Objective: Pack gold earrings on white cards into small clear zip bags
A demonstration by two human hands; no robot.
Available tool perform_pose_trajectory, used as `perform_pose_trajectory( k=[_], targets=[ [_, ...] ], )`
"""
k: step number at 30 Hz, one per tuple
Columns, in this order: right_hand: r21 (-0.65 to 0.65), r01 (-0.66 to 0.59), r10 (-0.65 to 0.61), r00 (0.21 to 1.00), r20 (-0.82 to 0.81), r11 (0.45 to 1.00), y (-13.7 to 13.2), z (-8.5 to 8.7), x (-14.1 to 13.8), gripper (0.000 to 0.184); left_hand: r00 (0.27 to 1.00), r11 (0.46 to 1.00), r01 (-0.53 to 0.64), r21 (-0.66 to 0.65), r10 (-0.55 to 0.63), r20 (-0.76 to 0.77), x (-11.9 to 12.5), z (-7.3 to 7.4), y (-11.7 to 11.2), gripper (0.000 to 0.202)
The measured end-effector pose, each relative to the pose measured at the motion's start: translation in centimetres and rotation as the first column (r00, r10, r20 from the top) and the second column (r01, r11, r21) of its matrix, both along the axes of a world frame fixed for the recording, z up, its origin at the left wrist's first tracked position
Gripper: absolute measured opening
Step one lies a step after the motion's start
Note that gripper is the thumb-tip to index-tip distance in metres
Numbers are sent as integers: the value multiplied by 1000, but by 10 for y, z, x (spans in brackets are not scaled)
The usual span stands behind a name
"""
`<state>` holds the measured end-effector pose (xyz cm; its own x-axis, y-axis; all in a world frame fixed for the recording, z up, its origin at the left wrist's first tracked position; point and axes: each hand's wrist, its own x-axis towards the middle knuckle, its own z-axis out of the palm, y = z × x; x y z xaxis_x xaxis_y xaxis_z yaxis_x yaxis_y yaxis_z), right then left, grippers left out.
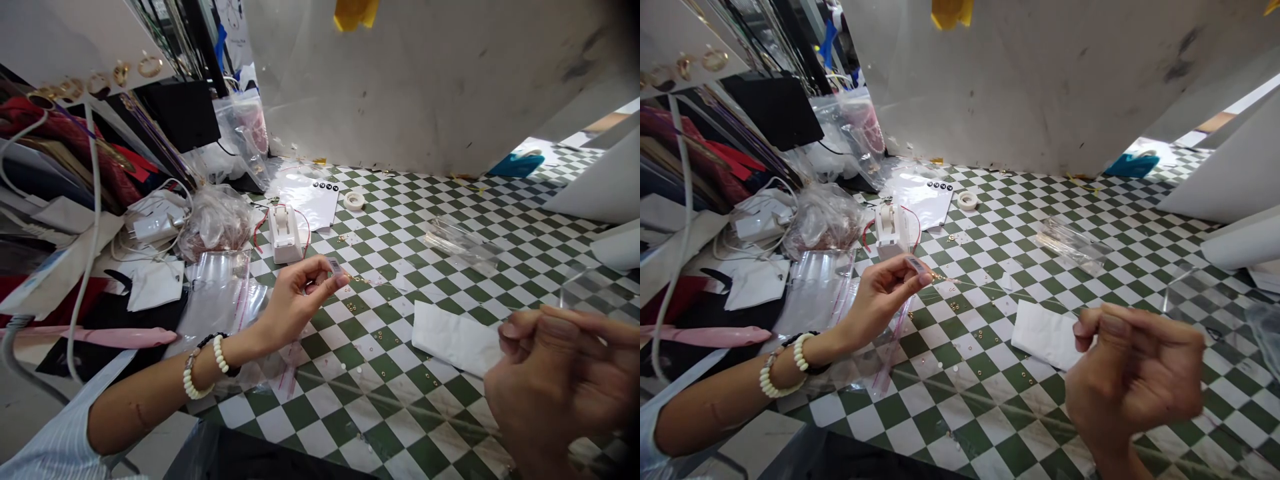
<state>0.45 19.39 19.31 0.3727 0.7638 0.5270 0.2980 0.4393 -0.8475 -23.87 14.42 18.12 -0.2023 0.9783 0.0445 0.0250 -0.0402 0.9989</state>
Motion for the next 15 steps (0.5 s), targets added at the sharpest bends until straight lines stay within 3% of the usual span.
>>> perform_pose_trajectory(
  k=[2, 3, 5, 7, 11, 15],
  targets=[
    [-114, -179, 186, 981, 59, 977, 2, -3, -2, 14, 997, 996, -79, 43, 80, -19, -2, 1, 0, 30],
    [-218, -283, 307, 948, 86, 934, 3, -6, -4, 13, 991, 989, -131, 70, 133, -25, -4, 2, 1, 29],
    [-451, -428, 506, 860, 62, 783, 3, -16, -8, 18, 972, 967, -227, 116, 231, -28, -8, 4, 2, 30],
    [-578, -471, 599, 800, 37, 666, 0, -27, -13, 23, 958, 946, -279, 166, 286, -21, -11, 4, 4, 32],
    [-637, -508, 674, 738, 26, 580, -9, -42, -20, 25, 944, 899, -314, 306, 331, -3, -12, 3, 6, 31],
    [-637, -522, 694, 720, 27, 567, -13, -45, -24, 24, 944, 876, -311, 369, 329, 14, -10, 2, 4, 30]
  ],
)
